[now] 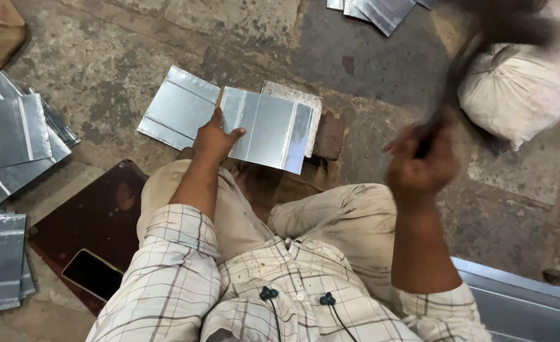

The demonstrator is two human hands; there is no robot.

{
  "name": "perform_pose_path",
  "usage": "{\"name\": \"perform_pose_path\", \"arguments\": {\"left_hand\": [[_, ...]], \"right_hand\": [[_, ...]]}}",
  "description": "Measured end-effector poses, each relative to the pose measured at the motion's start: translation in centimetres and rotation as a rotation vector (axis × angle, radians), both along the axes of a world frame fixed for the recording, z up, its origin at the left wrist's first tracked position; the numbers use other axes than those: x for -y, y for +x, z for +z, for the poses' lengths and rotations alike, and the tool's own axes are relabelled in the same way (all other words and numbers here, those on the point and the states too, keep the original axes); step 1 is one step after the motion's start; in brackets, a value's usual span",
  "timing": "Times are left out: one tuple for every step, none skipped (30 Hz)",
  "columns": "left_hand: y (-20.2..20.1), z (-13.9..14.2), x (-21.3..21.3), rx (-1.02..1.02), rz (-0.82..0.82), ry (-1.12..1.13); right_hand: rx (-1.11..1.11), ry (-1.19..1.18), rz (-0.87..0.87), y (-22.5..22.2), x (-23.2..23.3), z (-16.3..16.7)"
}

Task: The person hammers metal sheets against a block by hand, bending and flattening the edges.

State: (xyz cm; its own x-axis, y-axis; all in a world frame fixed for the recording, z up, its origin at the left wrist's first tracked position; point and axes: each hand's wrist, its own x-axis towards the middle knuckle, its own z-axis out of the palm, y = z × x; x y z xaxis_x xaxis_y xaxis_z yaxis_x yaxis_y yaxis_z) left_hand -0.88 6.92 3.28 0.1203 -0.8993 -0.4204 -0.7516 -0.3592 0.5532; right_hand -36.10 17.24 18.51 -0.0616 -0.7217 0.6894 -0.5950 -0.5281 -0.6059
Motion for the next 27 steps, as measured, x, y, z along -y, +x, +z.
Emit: {"name": "perform_pose_path", "arguments": {"left_hand": [[0.0, -0.3, 0.0, -0.007, 0.005, 0.009], [0.1, -0.5, 0.0, -0.013, 0.011, 0.016], [0.1, -0.7, 0.1, -0.004, 0.007, 0.009], [0.2, -0.8, 0.1, 0.005, 0.002, 0.004], [0.2, -0.8, 0.1, 0.013, -0.004, -0.002], [0.3, -0.8, 0.1, 0.022, 0.001, 0.005], [0.3, -0.8, 0.1, 0.029, 0.005, 0.01], [0.3, -0.8, 0.1, 0.036, 0.01, 0.013], [0.2, -0.8, 0.1, 0.035, 0.02, 0.006], [0.2, -0.8, 0.0, 0.034, 0.026, 0.002], [0.1, -0.8, 0.0, 0.032, 0.029, -0.008], [0.1, -0.8, -0.1, 0.039, 0.032, -0.003], [0.0, -0.8, -0.1, 0.048, 0.036, 0.001], [-0.1, -0.8, -0.1, 0.056, 0.043, 0.005], [-0.1, -0.9, -0.1, 0.052, 0.044, -0.01], [-0.1, -0.8, -0.2, 0.048, 0.038, -0.023], [-0.1, -0.9, -0.1, 0.047, 0.03, -0.05], [-0.1, -0.9, 0.0, 0.05, 0.029, -0.05], [-0.1, -1.0, 0.0, 0.051, 0.033, -0.044], [-0.1, -1.0, 0.0, 0.053, 0.035, -0.032], [-0.1, -1.1, 0.0, 0.053, 0.037, -0.02], [-0.1, -1.1, 0.0, 0.054, 0.037, -0.012], [-0.1, -1.1, 0.0, 0.053, 0.039, -0.006], [-0.1, -1.1, 0.0, 0.054, 0.042, -0.01], [-0.1, -1.1, 0.0, 0.055, 0.045, -0.011], [-0.1, -1.1, 0.0, 0.058, 0.047, -0.014], [-0.1, -1.1, 0.0, 0.063, 0.043, -0.02]], "right_hand": [[0.129, -0.07, -0.022, 0.2, 0.8, 0.5], [0.26, -0.141, -0.044, 0.7, 1.4, 0.1], [0.394, -0.208, -0.068, 1.1, 1.9, -0.8], [0.39, -0.287, -0.008, 1.5, 2.7, -2.4], [0.383, -0.367, 0.052, 2.1, 3.4, -4.6], [0.347, -0.327, -0.026, 2.7, 4.0, -7.0], [0.26, -0.181, -0.102, 3.7, 3.1, -9.7], [-0.003, 0.086, -0.266, 4.3, 2.5, -11.9], [-0.052, 0.272, -0.187, 4.9, 1.9, -13.7], [-0.158, 0.453, -0.102, 4.9, 2.2, -14.7], [-0.262, 0.628, -0.017, 5.4, 2.3, -14.6], [-0.264, 0.494, -0.058, 5.1, 2.4, -14.5], [-0.264, 0.359, -0.095, 4.7, 2.7, -13.6], [-0.265, 0.223, -0.125, 4.5, 3.4, -12.1], [-0.154, 0.484, -0.197, 3.9, 4.0, -9.9], [-0.039, 0.75, -0.264, 3.3, 4.3, -7.6], [-0.046, 0.473, -0.21, 2.9, 4.2, -5.5], [-0.058, 0.195, -0.144, 2.2, 4.3, -3.4], [0.054, 0.087, -0.084, 1.8, 4.3, -2.1], [0.167, -0.016, -0.022, 1.6, 4.2, -1.3], [0.249, -0.04, -0.023, 1.6, 3.9, -1.3], [0.332, -0.069, -0.025, 1.9, 3.5, -2.0], [0.413, -0.1, -0.024, 2.0, 3.1, -3.0], [0.425, -0.146, -0.038, 2.5, 3.0, -4.7], [0.438, -0.19, -0.052, 3.4, 3.0, -6.8], [0.321, -0.16, -0.033, 3.9, 3.3, -8.6], [-0.013, 0.025, -0.291, 4.6, 1.9, -10.3]]}}
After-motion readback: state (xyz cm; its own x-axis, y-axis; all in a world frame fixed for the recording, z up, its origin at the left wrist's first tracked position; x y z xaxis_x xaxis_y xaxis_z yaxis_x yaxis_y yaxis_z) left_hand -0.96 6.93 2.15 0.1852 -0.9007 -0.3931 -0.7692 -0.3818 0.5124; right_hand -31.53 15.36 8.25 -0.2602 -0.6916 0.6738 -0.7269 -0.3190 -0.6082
